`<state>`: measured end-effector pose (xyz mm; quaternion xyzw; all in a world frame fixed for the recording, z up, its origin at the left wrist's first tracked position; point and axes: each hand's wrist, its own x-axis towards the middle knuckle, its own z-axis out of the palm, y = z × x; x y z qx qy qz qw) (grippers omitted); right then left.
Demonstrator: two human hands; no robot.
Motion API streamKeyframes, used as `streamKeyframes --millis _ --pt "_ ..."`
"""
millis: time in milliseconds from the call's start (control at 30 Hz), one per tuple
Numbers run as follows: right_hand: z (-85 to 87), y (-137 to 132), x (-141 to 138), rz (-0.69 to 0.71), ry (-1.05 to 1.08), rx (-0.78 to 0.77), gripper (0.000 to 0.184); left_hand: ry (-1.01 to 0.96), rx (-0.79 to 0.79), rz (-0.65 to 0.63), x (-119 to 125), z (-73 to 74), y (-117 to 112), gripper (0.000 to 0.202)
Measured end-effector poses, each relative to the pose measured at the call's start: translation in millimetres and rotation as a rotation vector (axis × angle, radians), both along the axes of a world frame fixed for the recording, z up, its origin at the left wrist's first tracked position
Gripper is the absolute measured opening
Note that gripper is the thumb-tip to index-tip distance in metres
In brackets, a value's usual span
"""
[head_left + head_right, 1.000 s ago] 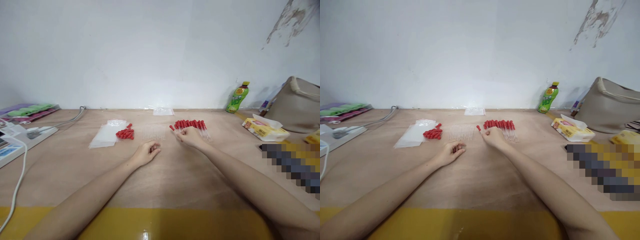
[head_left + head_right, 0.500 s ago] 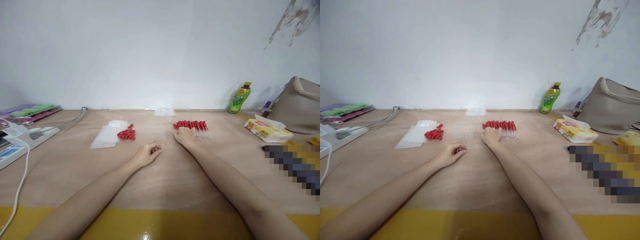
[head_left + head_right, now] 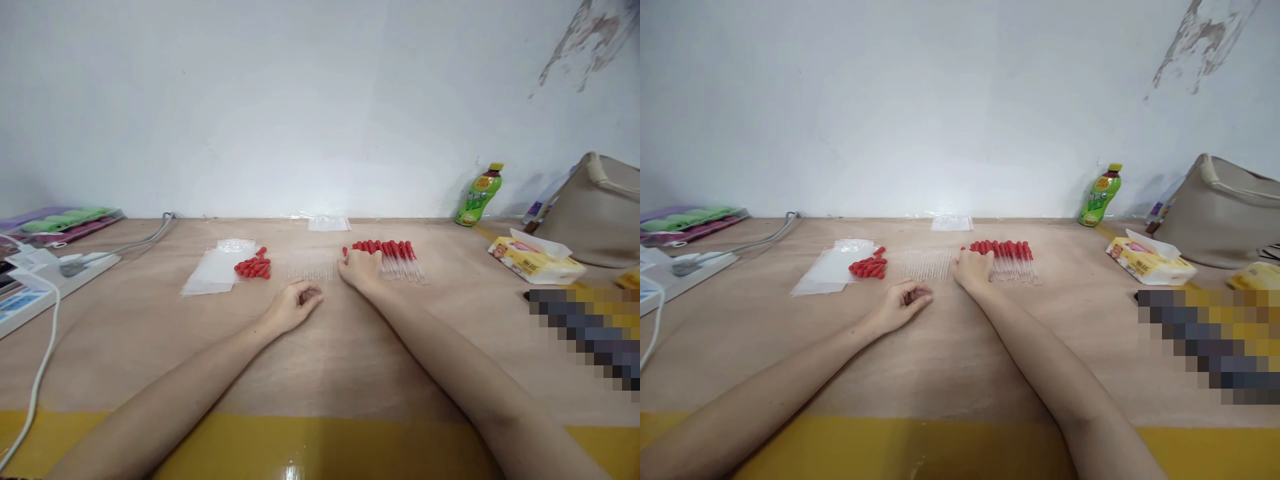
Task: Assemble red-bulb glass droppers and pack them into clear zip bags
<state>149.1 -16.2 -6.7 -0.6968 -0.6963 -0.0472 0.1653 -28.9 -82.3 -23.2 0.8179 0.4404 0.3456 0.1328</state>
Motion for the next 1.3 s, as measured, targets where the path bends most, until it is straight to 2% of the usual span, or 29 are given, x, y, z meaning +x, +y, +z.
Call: streamKeyframes --millis 67,167,233,333,467,633,767,867,933,967,1033,1133,1233,1300 --pt "1.3 1 -7 0.008 0.03 -0.036 0.03 0.035 0.082 0.098 -7 9.6 8 0.016" --pt "1.7 5 -15 0.005 0.051 -0.106 0.03 0.201 0.144 0.314 -28 30.1 34 0.015" --pt "2.1 7 -19 -0.003 0.056 -0.135 0.029 0.383 0.074 0.496 -47 43.9 60 0.014" --pt "3.7 10 -22 -0.012 0.056 -0.158 0.027 0.458 -0.018 0.592 -72 58.3 100 0.02" --pt "5.3 13 -26 -0.003 0.05 -0.194 0.021 0.526 -0.182 0.672 -83 59.6 138 0.01" --pt "6.0 11 -26 0.021 0.034 -0.204 0.022 0.509 -0.234 0.737 -81 49.1 153 0.009" --pt "9.1 -5 -11 0.05 0.019 -0.152 0.029 0.424 -0.167 0.72 -79 56.1 148 0.012" --pt "8.5 -23 5 0.09 -0.013 -0.061 0.029 0.324 -0.073 0.651 -70 65.6 130 0.02" --pt "4.7 -34 15 0.155 -0.022 -0.001 0.028 0.231 -0.025 0.547 -60 66.7 108 0.027" --pt "1.7 -39 19 0.2 -0.011 0.03 0.027 0.075 -0.007 0.405 -54 64.8 95 0.029" --pt "-5.8 -47 26 0.309 0.039 0.101 0.025 -0.151 -0.021 0.168 -40 56.3 67 0.035" --pt "-18.2 -56 33 0.444 0.143 0.19 0.025 -0.279 -0.244 -0.03 -18 36.7 30 0.028" --pt "-26.3 -62 38 0.522 0.222 0.231 0.025 -0.457 -0.459 -0.037 1 17.5 10 0.017" --pt "-27.7 -67 40 0.559 0.265 0.245 0.023 -0.52 -0.498 0.0 9 8.2 5 0.015"
